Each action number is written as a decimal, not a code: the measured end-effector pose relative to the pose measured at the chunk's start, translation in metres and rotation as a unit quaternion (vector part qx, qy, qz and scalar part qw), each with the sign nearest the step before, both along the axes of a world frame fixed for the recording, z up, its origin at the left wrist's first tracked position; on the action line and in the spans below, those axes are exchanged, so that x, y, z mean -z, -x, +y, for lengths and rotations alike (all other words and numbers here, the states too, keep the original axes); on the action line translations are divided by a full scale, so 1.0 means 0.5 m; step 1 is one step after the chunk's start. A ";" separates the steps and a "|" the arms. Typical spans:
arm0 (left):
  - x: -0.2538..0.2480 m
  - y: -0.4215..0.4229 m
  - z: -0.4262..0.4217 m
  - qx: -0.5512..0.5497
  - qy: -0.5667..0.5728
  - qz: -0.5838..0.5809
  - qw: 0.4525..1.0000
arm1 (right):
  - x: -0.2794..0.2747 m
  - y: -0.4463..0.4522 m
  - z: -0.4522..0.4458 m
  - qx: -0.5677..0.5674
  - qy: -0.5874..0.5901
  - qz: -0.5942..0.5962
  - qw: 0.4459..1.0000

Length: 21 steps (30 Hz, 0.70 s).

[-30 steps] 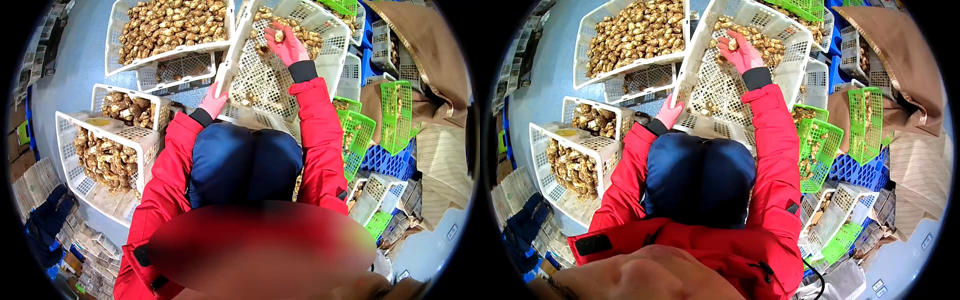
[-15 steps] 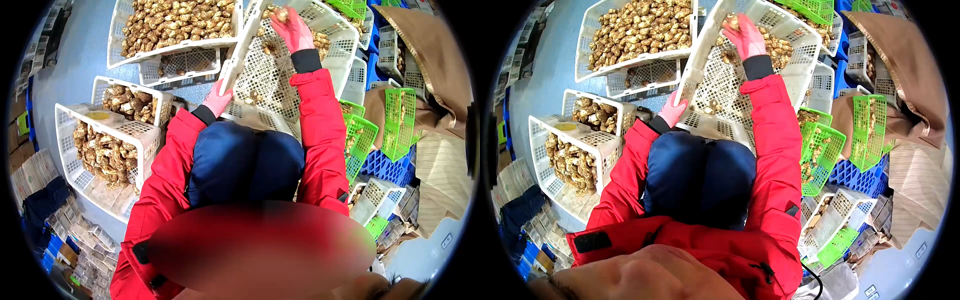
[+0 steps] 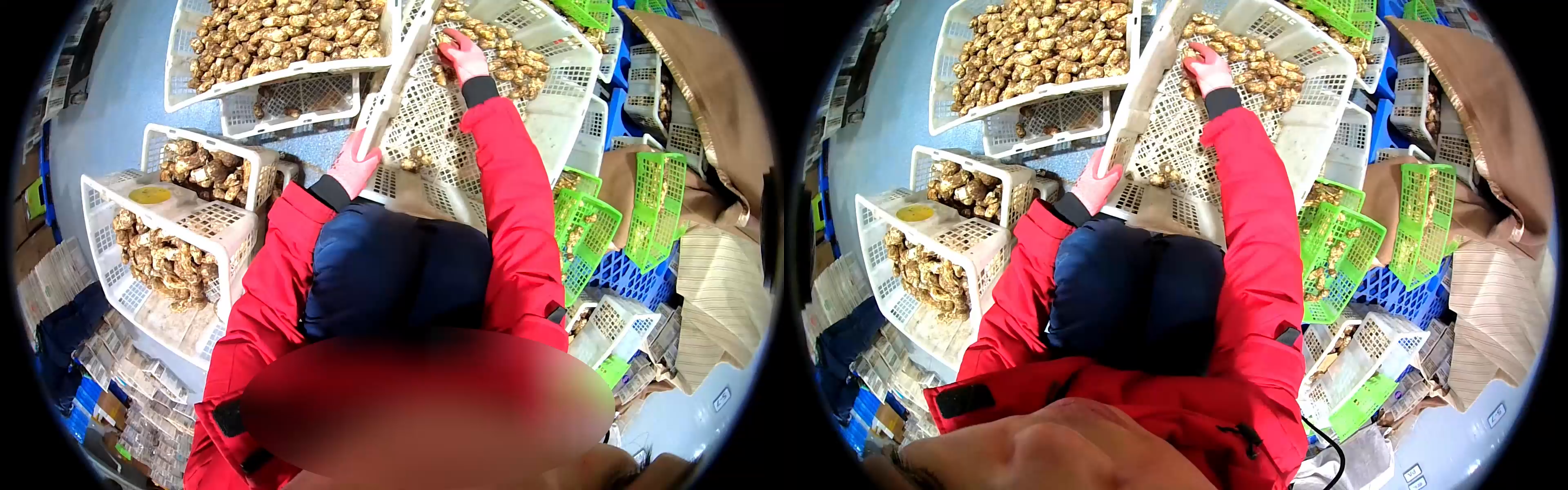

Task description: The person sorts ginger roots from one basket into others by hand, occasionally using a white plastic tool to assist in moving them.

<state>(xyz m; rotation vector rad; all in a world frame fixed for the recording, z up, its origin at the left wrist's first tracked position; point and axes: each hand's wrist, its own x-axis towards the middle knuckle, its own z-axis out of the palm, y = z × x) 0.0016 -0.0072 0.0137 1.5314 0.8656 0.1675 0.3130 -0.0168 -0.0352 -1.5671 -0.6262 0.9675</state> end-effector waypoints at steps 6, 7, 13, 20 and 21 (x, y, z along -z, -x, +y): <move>0.015 0.009 -0.002 0.002 -0.012 -0.019 1.000 | -0.115 0.062 -0.050 0.013 -0.212 0.286 0.934; 0.012 0.007 0.001 -0.005 0.016 -0.034 0.999 | -0.099 0.056 -0.050 -0.040 -0.248 0.324 0.912; 0.007 0.006 0.003 0.009 -0.023 0.003 1.000 | -0.167 0.084 -0.056 -0.002 -0.249 0.314 0.916; -0.003 0.002 0.003 -0.001 0.001 -0.040 0.999 | -0.193 0.087 -0.089 0.006 -0.246 0.313 0.917; 0.021 0.005 0.002 -0.018 0.045 -0.013 0.999 | -0.193 0.082 -0.098 0.021 -0.230 0.310 0.922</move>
